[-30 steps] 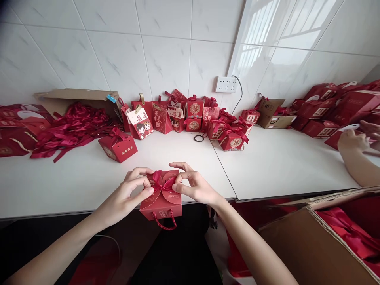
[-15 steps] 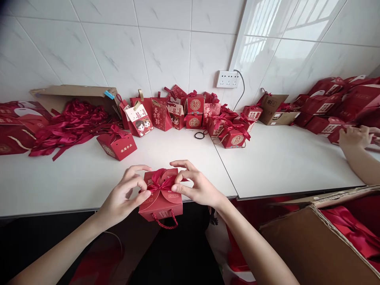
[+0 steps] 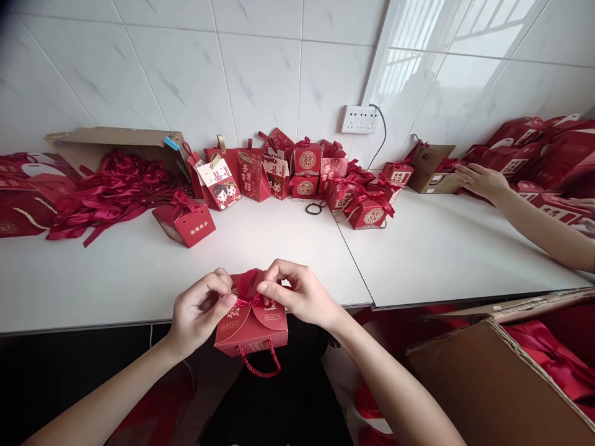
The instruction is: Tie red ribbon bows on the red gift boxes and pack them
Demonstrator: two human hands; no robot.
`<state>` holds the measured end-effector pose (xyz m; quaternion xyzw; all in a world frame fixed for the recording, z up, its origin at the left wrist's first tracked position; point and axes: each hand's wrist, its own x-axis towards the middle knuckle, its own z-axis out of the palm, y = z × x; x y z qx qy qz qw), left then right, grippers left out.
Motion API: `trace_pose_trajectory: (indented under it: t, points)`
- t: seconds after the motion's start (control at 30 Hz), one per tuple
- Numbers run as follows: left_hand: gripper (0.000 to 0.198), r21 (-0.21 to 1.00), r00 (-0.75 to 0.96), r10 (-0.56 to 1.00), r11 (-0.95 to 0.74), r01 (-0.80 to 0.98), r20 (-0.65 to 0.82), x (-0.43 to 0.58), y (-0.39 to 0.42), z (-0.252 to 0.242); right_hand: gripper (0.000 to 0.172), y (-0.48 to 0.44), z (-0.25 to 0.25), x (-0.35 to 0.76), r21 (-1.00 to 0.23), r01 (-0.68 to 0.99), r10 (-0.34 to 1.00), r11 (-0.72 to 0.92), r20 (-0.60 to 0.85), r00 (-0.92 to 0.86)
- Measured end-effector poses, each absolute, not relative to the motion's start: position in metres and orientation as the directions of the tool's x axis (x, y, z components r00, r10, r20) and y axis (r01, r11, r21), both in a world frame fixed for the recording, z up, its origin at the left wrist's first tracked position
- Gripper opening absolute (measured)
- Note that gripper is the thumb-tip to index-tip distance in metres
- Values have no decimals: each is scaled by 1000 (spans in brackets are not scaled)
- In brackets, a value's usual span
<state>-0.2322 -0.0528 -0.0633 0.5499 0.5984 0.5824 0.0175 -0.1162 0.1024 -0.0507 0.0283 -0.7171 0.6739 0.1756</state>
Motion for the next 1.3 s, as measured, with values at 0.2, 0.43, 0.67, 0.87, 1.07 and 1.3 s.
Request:
trace_pose_trajectory:
  t: [0.2,0.43,0.67,0.87,1.07,1.3]
  points:
    - [24,772,-426,707,-269,576,564,-231,-53,-63,26,103,-51,-119,-949,-293,199,114,311,-929]
    - [26,841,-452,760,-224,492,467,-233,-53,-62,28,105,-53,-118,-953,-276,189,127,296,-936]
    - [24,857,-486,850,86,508,204,-234,-65,-34,25,110,-45,-107,-913,-228,167,337,297,-940]
    - [25,854,-422,907,224,469,-6,-239,-71,-17,20,112,-32,-96,-765,-164,67,623,261,-963]
    - [27,855,-373,928,213,473,-24,-245,-67,-17,27,116,-29,-99,-730,-151,31,666,229,-973]
    - [25,839,-403,915,215,500,6,-243,-65,-19,27,119,-33,-105,-751,-184,12,634,248,-969]
